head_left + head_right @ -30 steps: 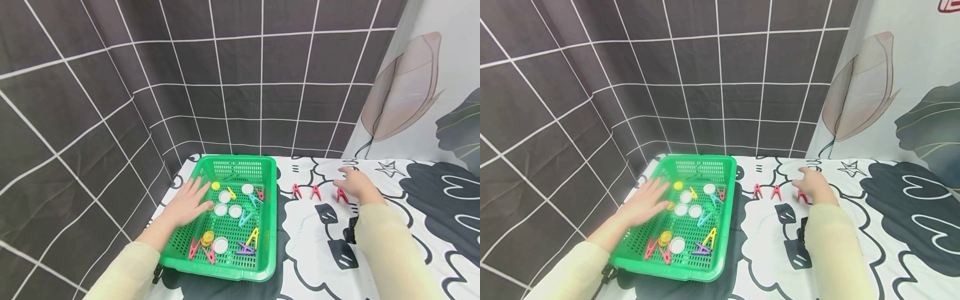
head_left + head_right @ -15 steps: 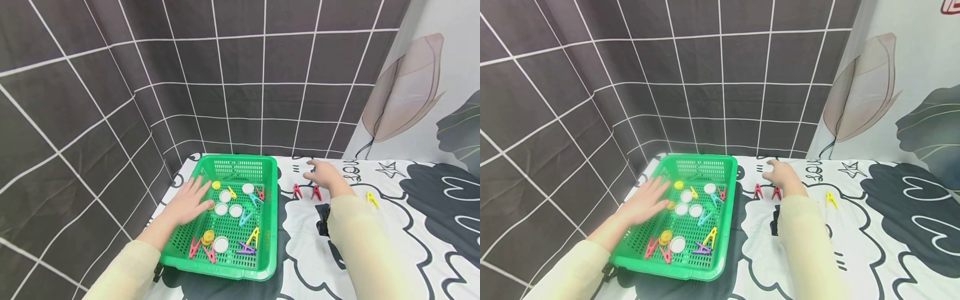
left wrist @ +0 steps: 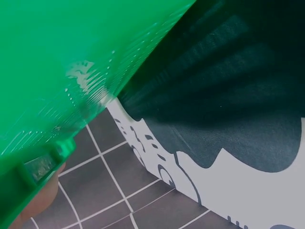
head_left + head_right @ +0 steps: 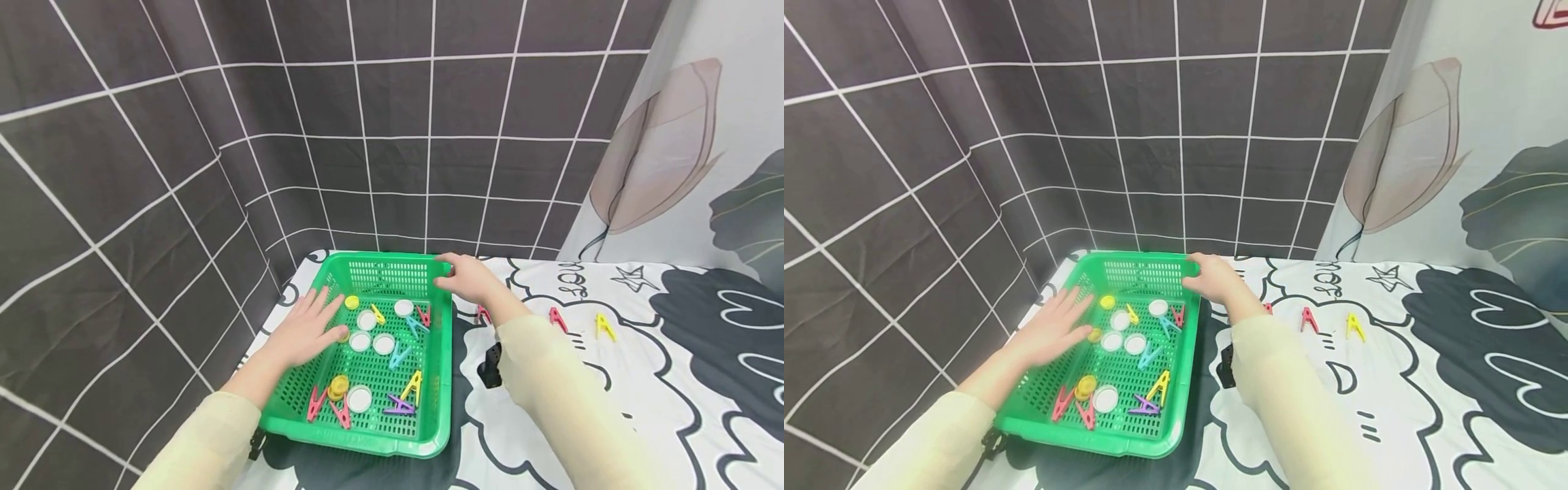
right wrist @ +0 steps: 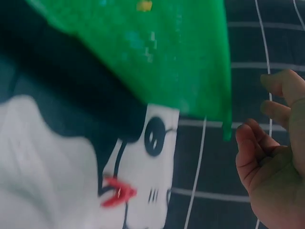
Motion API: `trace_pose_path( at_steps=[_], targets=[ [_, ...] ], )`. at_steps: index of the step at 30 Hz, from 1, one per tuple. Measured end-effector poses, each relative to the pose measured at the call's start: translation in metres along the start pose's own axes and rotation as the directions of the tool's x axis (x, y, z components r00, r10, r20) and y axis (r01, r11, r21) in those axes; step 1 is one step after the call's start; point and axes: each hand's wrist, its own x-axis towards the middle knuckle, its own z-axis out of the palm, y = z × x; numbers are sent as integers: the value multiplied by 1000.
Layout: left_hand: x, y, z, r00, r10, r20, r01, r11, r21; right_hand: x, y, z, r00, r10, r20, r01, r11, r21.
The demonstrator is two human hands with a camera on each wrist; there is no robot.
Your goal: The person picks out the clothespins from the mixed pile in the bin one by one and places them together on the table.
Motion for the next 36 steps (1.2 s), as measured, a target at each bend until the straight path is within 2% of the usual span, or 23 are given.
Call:
trace_pose_path(
  at_steps=[14,19,24,29,36],
  targets=[
    [-1,-3,2,1000,3,-16,-3,1000,1,15,-53,14,984,-113,135,119,992,-40],
    [0,-3,2,1000,0,-13,0,1000,-3,20,-66,17,981,-92,173,104,993,-63],
    [0,-3,1,1000,-7,-10,7,1000,-10,23,-77,25,978,-59,198,66,997,-29],
    [1,-4,2,1000,-21,8,21,1000,-15,23,-86,42,974,-32,223,37,999,-16],
    [1,-4,1,1000,-15,5,16,1000,-18,20,-91,64,959,-59,278,61,998,2]
  ],
)
